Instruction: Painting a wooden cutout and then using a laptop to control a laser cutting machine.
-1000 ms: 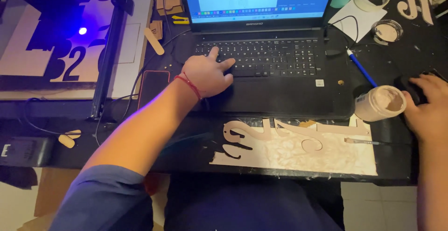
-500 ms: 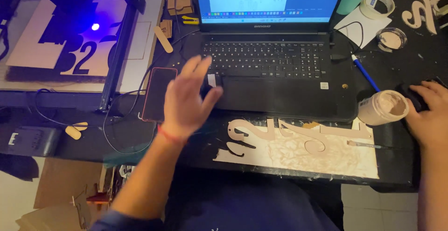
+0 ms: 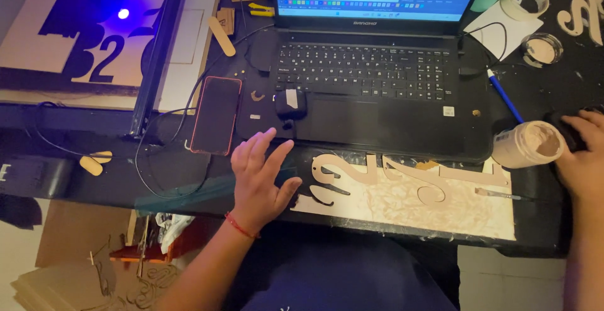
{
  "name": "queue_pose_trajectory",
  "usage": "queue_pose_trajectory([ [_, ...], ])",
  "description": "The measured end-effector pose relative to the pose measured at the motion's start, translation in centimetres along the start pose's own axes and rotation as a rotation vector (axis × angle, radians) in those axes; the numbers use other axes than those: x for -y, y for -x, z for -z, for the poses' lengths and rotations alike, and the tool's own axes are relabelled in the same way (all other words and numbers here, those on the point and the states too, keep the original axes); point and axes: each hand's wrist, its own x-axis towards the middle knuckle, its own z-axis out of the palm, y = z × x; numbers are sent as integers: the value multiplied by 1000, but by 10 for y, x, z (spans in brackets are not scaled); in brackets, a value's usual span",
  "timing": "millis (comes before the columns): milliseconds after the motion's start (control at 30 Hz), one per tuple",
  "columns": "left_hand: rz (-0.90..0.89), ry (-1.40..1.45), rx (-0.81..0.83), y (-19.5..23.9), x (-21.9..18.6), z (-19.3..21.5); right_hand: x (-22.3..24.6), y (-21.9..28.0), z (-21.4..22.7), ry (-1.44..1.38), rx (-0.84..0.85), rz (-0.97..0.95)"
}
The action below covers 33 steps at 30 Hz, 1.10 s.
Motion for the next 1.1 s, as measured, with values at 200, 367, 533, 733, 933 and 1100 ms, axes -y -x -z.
queue_pose_trajectory([
  [200, 24, 14, 30, -2, -1, 2, -15, 8, -4, -21, 2, 16],
  [367, 45, 37, 27, -4, -1, 2, -21, 10, -6, -58, -2, 10],
  [533, 49, 38, 34, -5, -1, 3, -16, 9, -7, -67, -4, -6],
  [733, 63, 52, 49, -5, 0, 2, -15, 9, -5, -56, -6, -7],
  [933, 65, 63, 58, -6, -1, 3, -10, 7, -3, -39, -10, 13],
  [1100, 63, 63, 58, -5, -1, 2, -22, 11, -6, -87, -9, -5],
])
